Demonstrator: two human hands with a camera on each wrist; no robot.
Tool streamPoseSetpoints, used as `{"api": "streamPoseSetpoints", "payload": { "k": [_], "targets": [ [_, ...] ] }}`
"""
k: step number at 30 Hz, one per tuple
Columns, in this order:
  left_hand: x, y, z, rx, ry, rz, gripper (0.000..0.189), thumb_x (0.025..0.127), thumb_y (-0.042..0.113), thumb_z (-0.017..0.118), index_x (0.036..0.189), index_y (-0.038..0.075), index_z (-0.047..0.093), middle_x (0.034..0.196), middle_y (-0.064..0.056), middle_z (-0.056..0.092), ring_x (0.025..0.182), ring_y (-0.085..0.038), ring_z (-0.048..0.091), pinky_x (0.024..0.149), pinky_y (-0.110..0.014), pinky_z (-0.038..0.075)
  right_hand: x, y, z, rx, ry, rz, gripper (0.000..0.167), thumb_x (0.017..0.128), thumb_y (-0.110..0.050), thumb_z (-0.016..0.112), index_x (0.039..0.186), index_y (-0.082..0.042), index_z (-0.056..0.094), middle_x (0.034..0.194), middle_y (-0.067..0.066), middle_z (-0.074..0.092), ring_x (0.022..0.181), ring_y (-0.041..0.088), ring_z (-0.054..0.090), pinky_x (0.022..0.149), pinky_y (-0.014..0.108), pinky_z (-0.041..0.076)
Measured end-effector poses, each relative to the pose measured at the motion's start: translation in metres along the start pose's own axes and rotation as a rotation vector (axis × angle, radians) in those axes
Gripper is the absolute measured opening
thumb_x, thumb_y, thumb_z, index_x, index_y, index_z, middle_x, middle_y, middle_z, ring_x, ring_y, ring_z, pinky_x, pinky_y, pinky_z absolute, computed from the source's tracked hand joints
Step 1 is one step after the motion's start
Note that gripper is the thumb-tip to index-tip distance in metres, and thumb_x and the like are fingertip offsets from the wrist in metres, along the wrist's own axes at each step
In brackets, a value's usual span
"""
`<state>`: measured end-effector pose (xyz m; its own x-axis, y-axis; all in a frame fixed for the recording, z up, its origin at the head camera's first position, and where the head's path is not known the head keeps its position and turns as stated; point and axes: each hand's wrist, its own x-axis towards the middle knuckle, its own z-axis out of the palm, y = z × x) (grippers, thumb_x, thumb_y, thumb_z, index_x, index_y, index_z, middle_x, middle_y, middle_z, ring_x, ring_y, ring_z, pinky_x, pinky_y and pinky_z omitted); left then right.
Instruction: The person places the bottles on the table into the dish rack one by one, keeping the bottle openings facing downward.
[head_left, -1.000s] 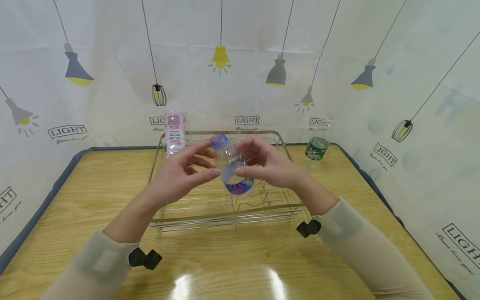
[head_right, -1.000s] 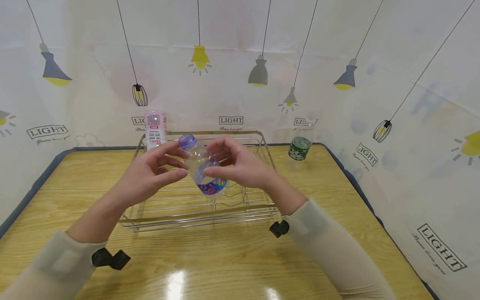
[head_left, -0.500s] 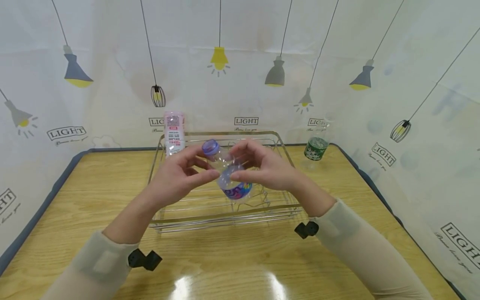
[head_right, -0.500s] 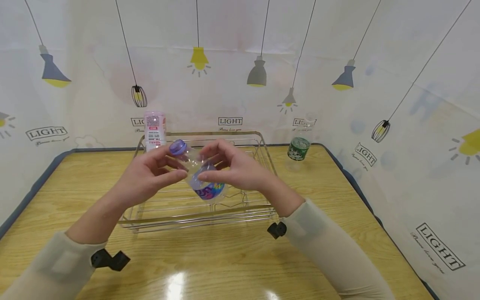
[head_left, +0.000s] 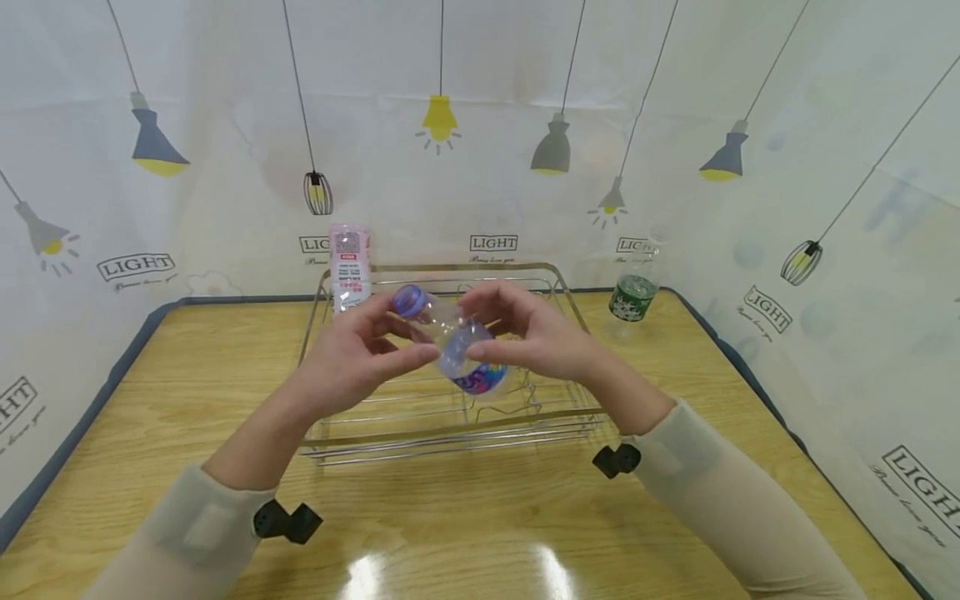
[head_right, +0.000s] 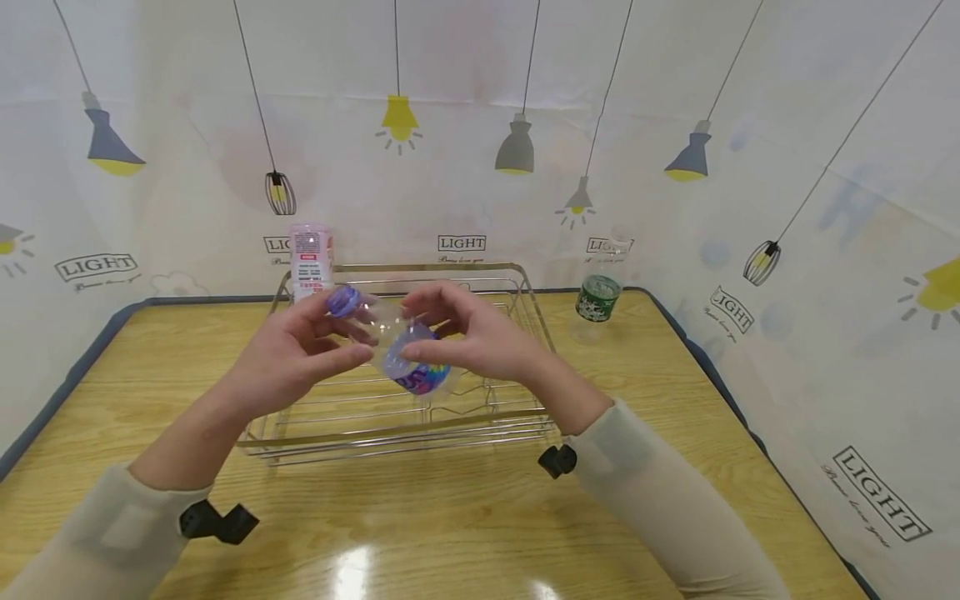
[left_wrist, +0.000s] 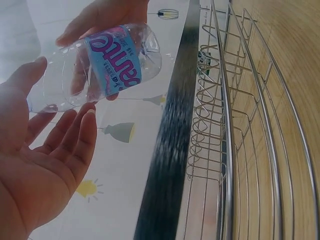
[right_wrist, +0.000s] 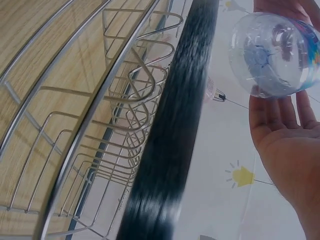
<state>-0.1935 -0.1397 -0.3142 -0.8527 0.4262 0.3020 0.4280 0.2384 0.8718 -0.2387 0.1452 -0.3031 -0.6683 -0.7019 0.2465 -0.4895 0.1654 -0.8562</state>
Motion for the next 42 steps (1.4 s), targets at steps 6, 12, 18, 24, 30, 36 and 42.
{"api": "streamPoseSetpoints", "payload": {
  "k": [6,12,18,24,30,36,42],
  "targets": [
    [-0.002,-0.003,-0.003,-0.087,0.021,0.019,0.052,0.099,0.005,0.081,0.147,0.012,0.062,0.132,-0.017,0.069,0.114,-0.025,0.075,0.089,-0.034,0.066,-0.009,0.003,-0.007,0.011,0.007,0.027,0.060,0.101,-0.019,0.081,0.153,-0.006,0.053,0.148,0.013,0.062,0.130,0.031,0.066,0.112,0.051,0.056],
    [-0.005,-0.008,-0.007,-0.151,0.026,0.010,0.060,0.098,-0.002,0.079,0.151,0.010,0.055,0.135,-0.021,0.068,0.113,-0.023,0.076,0.089,-0.033,0.066,-0.016,0.010,-0.012,-0.015,-0.006,0.034,0.060,0.101,-0.015,0.080,0.153,-0.005,0.053,0.150,0.013,0.061,0.128,0.031,0.067,0.107,0.041,0.058],
    [-0.009,-0.012,-0.010,-0.193,0.031,0.018,0.059,0.098,-0.006,0.076,0.148,0.011,0.052,0.133,-0.014,0.068,0.112,-0.026,0.078,0.087,-0.031,0.066,-0.021,0.014,-0.014,-0.018,-0.019,0.050,0.065,0.098,-0.012,0.082,0.155,-0.008,0.052,0.143,0.012,0.064,0.124,0.031,0.066,0.105,0.043,0.059],
    [-0.010,-0.013,-0.010,-0.219,0.031,0.057,0.058,0.096,-0.009,0.076,0.145,0.012,0.054,0.131,-0.006,0.068,0.115,-0.018,0.078,0.091,-0.032,0.066,-0.022,0.016,-0.015,-0.010,-0.025,0.069,0.067,0.098,-0.015,0.083,0.157,-0.011,0.051,0.141,0.012,0.063,0.123,0.032,0.065,0.104,0.043,0.059],
    [-0.010,-0.015,-0.010,-0.211,0.030,0.055,0.057,0.096,-0.009,0.076,0.144,0.011,0.054,0.131,-0.008,0.069,0.115,-0.018,0.077,0.091,-0.034,0.066,-0.023,0.017,-0.014,-0.011,-0.014,0.075,0.066,0.098,-0.006,0.081,0.157,-0.009,0.051,0.139,0.013,0.063,0.120,0.032,0.065,0.102,0.039,0.060],
    [-0.011,-0.015,-0.012,-0.127,0.045,0.028,0.065,0.095,-0.005,0.080,0.152,0.008,0.053,0.137,-0.013,0.064,0.114,-0.020,0.074,0.091,-0.031,0.065,-0.024,0.018,-0.015,-0.043,0.020,0.071,0.065,0.097,-0.004,0.081,0.155,-0.008,0.053,0.137,0.013,0.063,0.119,0.032,0.065,0.103,0.038,0.059],
    [-0.013,-0.012,-0.015,0.047,0.059,0.000,0.068,0.094,0.012,0.087,0.155,0.021,0.059,0.145,-0.005,0.065,0.129,-0.025,0.066,0.100,-0.029,0.057,-0.024,0.017,-0.015,-0.058,0.032,0.095,0.067,0.096,-0.007,0.083,0.156,-0.010,0.053,0.139,0.012,0.062,0.121,0.031,0.065,0.105,0.037,0.059]
  ]
}}
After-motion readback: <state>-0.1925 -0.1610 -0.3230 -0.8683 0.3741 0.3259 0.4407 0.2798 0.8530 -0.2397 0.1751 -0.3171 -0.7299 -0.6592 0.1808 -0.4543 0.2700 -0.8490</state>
